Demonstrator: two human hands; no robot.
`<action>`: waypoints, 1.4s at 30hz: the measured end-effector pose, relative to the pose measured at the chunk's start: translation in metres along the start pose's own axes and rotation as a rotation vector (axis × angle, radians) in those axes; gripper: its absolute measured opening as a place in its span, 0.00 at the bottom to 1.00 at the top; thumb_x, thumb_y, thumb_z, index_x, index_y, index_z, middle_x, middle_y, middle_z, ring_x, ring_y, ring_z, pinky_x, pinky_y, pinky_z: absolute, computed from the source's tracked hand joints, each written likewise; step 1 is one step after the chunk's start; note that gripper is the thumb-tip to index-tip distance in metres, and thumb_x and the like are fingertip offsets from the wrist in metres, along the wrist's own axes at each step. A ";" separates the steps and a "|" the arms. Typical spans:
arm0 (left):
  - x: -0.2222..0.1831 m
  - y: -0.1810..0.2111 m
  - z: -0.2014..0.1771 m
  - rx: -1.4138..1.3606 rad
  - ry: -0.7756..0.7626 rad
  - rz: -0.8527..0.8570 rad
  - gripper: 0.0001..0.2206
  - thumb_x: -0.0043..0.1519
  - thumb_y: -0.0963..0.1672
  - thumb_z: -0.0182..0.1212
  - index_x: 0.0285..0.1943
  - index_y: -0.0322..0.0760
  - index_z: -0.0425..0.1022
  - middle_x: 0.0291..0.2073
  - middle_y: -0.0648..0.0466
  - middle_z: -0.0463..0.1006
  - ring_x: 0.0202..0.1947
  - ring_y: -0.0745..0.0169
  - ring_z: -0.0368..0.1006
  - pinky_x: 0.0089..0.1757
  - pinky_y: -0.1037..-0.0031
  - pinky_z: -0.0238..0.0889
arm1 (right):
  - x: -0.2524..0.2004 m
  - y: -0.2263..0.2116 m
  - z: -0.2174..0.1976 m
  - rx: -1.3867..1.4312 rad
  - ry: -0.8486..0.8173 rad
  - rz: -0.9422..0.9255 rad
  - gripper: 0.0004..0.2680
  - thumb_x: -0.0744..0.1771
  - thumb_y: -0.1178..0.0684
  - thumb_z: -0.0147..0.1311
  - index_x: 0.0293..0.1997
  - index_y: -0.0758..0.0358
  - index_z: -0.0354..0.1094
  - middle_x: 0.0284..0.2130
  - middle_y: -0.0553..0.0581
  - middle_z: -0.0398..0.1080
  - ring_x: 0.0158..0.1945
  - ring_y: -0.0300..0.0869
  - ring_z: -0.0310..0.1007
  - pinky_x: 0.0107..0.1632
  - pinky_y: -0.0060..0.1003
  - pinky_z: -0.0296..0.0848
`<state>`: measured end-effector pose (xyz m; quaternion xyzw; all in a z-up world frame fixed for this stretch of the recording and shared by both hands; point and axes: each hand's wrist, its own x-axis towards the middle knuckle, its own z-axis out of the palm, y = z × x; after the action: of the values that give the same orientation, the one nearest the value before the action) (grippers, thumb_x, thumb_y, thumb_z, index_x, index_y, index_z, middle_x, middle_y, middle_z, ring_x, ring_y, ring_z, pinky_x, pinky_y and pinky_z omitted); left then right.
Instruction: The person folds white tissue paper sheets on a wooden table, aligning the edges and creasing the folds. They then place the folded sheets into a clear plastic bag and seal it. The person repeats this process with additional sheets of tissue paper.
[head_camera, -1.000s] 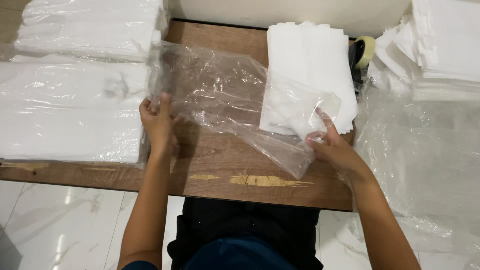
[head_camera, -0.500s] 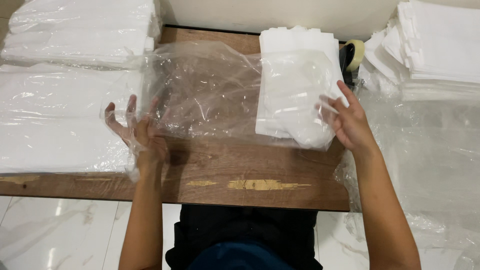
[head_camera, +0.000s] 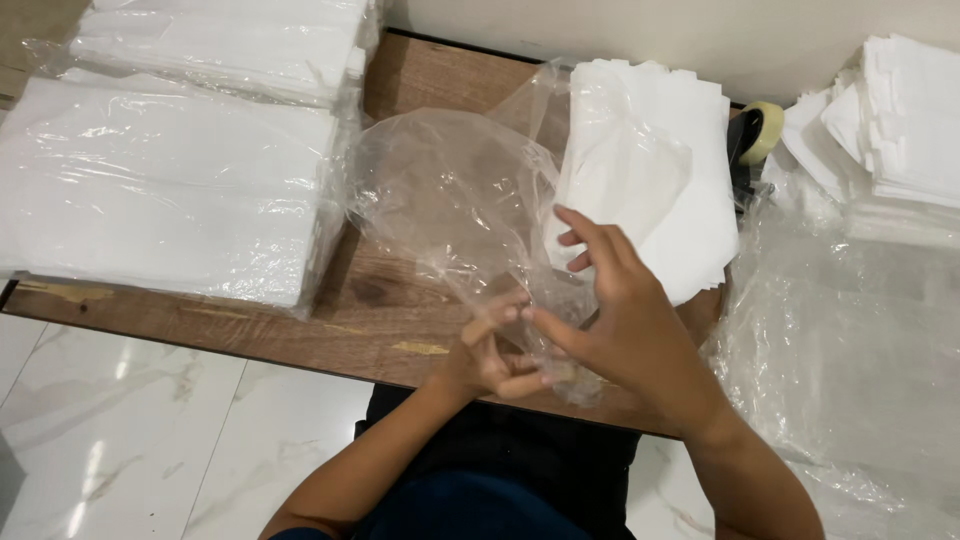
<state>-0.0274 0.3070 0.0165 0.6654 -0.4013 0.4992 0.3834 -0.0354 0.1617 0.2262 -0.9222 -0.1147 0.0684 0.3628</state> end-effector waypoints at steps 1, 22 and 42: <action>0.005 0.003 -0.004 -0.061 -0.060 0.049 0.28 0.59 0.36 0.69 0.61 0.60 0.61 0.66 0.41 0.44 0.64 0.32 0.58 0.49 0.57 0.82 | 0.003 0.009 0.008 -0.084 0.049 -0.140 0.27 0.61 0.49 0.59 0.67 0.53 0.54 0.44 0.51 0.68 0.45 0.40 0.72 0.46 0.37 0.72; 0.120 0.070 -0.100 0.501 -0.287 0.021 0.04 0.65 0.46 0.64 0.44 0.60 0.78 0.40 0.74 0.74 0.38 0.74 0.61 0.50 0.79 0.41 | -0.040 0.020 -0.001 -0.419 0.408 -0.389 0.11 0.66 0.56 0.62 0.53 0.57 0.70 0.34 0.46 0.77 0.24 0.34 0.70 0.30 0.30 0.70; 0.106 0.106 -0.081 -0.010 -0.407 -0.205 0.05 0.62 0.38 0.69 0.33 0.38 0.81 0.27 0.58 0.73 0.23 0.68 0.66 0.27 0.77 0.57 | -0.027 -0.007 -0.035 -0.349 0.526 -0.330 0.07 0.72 0.65 0.61 0.54 0.81 0.74 0.31 0.64 0.73 0.38 0.47 0.75 0.43 0.39 0.69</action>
<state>-0.1344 0.3237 0.1482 0.7878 -0.4029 0.3111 0.3467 -0.0552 0.1363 0.2578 -0.9254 -0.1747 -0.2516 0.2232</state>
